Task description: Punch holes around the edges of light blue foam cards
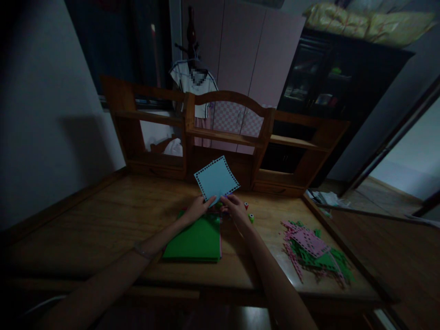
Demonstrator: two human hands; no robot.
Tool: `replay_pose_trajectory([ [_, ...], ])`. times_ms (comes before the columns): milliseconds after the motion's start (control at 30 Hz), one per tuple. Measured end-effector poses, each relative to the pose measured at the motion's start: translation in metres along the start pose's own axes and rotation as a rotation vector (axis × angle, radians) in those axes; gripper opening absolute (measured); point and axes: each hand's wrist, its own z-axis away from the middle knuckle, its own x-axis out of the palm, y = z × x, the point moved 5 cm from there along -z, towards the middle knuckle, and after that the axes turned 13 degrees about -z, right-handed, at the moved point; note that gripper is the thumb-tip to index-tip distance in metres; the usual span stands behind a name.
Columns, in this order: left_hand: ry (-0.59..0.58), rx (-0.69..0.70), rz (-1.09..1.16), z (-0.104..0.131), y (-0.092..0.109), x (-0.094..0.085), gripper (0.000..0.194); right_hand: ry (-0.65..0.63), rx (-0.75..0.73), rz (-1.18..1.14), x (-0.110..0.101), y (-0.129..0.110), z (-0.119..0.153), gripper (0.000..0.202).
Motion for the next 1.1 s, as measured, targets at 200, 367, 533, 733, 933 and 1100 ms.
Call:
replay_pose_trajectory([
  [200,-0.013,-0.049,-0.015,0.002,0.002,-0.003,0.049,-0.039,0.000,0.007,0.005,-0.002,0.004,0.026],
  [367,0.007,-0.010,-0.036,0.001,0.001,-0.001,0.047,-0.052,-0.002,0.024,0.007,-0.003,0.004,0.028],
  [533,0.048,0.035,-0.004,0.000,0.001,-0.001,0.042,-0.025,-0.001,0.052,0.006,-0.001,0.005,0.033],
  [733,0.055,0.002,-0.024,0.002,0.004,-0.005,0.040,-0.027,-0.015,0.064,0.010,-0.002,0.006,0.035],
  [933,0.114,-0.003,-0.048,0.000,0.002,-0.008,0.040,-0.060,-0.050,0.071,0.014,-0.006,0.011,0.036],
  [1100,0.132,-0.036,-0.054,0.001,0.001,-0.011,0.042,-0.033,-0.060,0.087,0.012,-0.006,0.011,0.035],
])
